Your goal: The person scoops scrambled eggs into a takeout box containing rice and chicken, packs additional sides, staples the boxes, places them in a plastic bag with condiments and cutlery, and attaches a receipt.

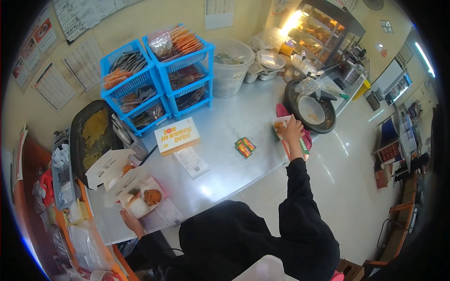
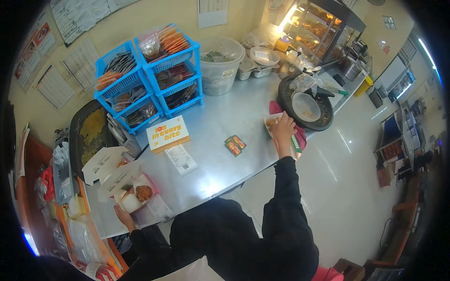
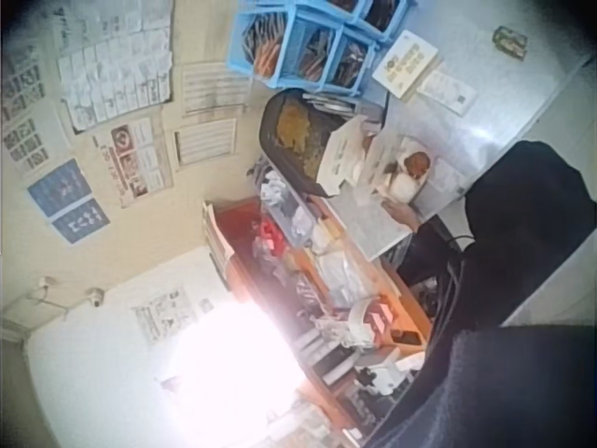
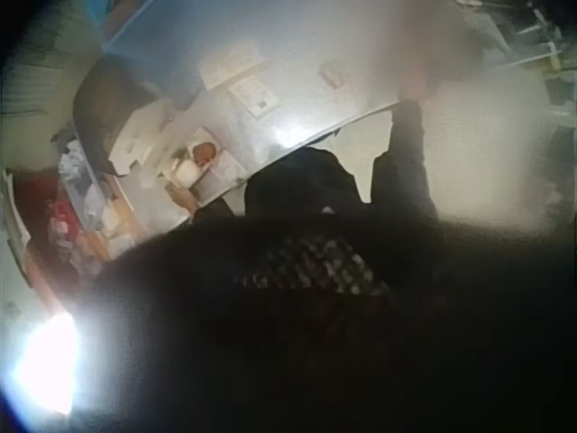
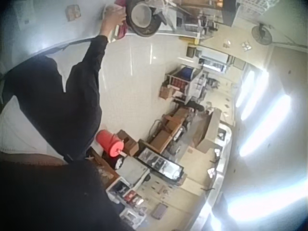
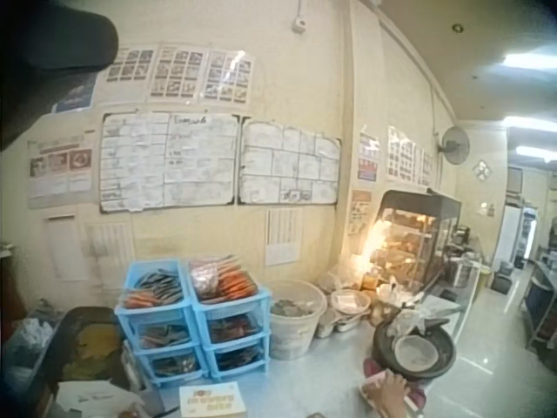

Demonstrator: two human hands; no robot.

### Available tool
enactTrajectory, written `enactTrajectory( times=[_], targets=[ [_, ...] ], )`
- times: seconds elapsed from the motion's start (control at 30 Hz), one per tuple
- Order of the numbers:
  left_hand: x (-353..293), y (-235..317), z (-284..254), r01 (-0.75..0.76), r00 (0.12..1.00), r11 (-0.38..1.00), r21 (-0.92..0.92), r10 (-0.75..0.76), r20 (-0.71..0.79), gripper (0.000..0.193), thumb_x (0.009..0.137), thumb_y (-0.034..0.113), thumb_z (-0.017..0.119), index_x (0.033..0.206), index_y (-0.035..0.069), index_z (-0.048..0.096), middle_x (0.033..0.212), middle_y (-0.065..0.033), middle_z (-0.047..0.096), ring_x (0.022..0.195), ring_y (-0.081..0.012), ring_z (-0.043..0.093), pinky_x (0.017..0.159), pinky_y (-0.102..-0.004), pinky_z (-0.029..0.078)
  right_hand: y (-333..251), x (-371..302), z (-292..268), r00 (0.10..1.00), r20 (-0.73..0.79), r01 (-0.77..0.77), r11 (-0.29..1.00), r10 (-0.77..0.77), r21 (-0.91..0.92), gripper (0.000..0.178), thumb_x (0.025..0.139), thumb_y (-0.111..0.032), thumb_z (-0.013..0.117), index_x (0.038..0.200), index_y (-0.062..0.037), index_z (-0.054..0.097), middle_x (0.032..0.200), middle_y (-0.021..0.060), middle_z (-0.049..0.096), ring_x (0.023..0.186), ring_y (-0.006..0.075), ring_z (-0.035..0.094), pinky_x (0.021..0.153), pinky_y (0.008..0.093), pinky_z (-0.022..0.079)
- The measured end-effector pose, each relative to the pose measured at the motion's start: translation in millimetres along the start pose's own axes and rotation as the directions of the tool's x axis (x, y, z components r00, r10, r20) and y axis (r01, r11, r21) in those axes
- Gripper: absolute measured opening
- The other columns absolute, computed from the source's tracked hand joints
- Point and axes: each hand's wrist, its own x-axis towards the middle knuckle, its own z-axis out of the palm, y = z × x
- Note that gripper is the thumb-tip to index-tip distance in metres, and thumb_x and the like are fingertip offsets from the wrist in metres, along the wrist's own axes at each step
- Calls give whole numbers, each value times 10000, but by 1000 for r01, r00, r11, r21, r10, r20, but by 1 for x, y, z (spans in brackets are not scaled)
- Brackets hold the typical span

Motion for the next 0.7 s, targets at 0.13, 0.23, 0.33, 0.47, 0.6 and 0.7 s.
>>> enactTrajectory(
  times=[0.13,0.23,0.33,0.47,0.6,0.7],
  targets=[
    [6,-16,4,-13,1000,1000,9,13,19,423,1027,349,342,1025,-22,545,947,-204,601,915,-361,561,846,-407,412,2,-12,4,996,-55,-74,996,71,-49,675,797,-261,721,1372,-108,402,1305,255,425,1231,440,409,929,622,358],
    [6,-13,8,-19,999,1000,7,18,27,416,1027,334,350,1038,-32,547,970,-211,597,925,-363,558,855,-407,413,-23,-51,-8,974,-206,140,962,-91,235,610,804,-181,713,1329,-52,431,1272,232,445,1213,434,411,969,548,366],
    [5,-32,0,-132,991,989,70,132,-2,380,1026,281,359,1047,-47,549,1022,-214,588,943,-357,554,881,-410,416,-107,-137,-31,916,-167,394,736,-366,551,475,826,-92,670,1265,-45,496,1198,192,475,1144,387,450,948,476,389],
    [8,-60,-1,-76,984,986,-150,98,148,294,1018,198,387,1111,-31,547,1045,-131,570,994,-228,542,905,-358,436,-208,-238,-64,760,259,46,447,-596,893,407,843,-61,650,1234,-63,538,1139,163,500,1063,300,512,825,380,476],
    [14,1,-10,153,988,960,-236,-144,56,332,1002,293,440,1122,-1,535,1078,-125,547,1009,-215,499,894,-327,404,-270,-274,-56,638,228,11,304,-736,953,410,858,-71,658,1252,-84,547,1151,141,497,1000,242,539,765,323,497],
    [14,60,-39,-209,968,974,-86,194,-160,418,1025,335,400,1277,9,475,1185,-104,505,1110,-222,461,992,-352,349,-319,-287,-65,596,183,-3,225,-782,974,419,881,-110,646,1286,-92,543,1219,153,484,1058,265,522,802,345,493]
  ],
)
